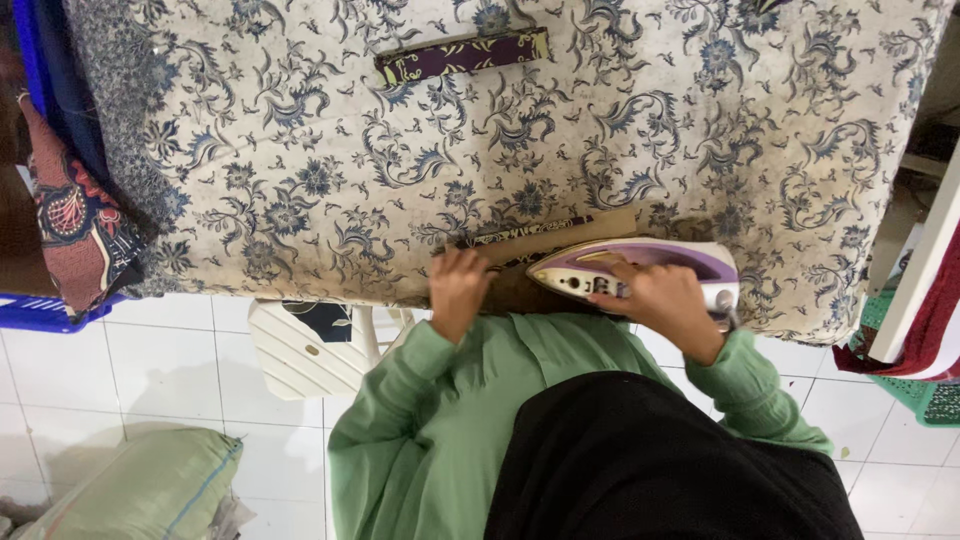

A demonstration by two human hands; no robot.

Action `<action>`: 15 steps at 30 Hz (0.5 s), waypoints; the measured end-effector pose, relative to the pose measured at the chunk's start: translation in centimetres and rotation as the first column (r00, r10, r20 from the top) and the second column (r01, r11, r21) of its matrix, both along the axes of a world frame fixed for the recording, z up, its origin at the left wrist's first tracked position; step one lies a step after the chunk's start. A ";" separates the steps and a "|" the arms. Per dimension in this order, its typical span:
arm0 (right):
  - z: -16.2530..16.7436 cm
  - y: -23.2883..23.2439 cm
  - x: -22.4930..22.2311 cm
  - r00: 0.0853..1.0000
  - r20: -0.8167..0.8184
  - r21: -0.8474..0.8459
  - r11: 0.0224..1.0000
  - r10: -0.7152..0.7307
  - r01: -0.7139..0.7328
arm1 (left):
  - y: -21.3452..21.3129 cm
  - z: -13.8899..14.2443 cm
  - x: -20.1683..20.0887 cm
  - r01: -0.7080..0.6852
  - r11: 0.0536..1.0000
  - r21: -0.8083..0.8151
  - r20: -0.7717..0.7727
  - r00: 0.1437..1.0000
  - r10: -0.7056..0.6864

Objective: The person irons several small rectangular pieces of patterned fabric on a floral-patterned table. They use a purple and white iron and a wooden board to press the fabric flat, repeatedly folding and ironing each piece.

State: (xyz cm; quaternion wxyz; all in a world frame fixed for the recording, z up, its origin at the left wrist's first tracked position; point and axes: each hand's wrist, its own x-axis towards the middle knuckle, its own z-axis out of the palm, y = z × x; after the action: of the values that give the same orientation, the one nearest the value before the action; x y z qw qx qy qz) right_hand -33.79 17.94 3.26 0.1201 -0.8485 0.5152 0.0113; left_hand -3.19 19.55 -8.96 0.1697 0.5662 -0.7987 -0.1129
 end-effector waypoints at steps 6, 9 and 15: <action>-0.5 -0.1 3.5 0.998 -0.070 0.114 0.994 0.004 0.004 | 0.0 1.6 3.4 -0.092 0.987 0.129 -0.170 0.979 0.113; -0.7 -0.1 5.1 0.997 -0.070 0.151 0.989 0.022 -0.012 | -0.2 1.6 3.4 -0.105 0.988 0.112 -0.219 0.967 0.127; -1.5 0.2 8.4 0.995 -0.086 0.176 0.984 0.042 -0.026 | -0.2 0.4 4.7 -0.146 0.976 0.164 -0.288 0.939 0.189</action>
State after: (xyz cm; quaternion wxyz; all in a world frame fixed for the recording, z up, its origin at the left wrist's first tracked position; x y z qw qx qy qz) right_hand -25.36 18.14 1.78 0.1708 -0.8420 0.5026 0.0964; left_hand 1.49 19.39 -8.54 0.2584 0.6188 -0.7022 -0.2392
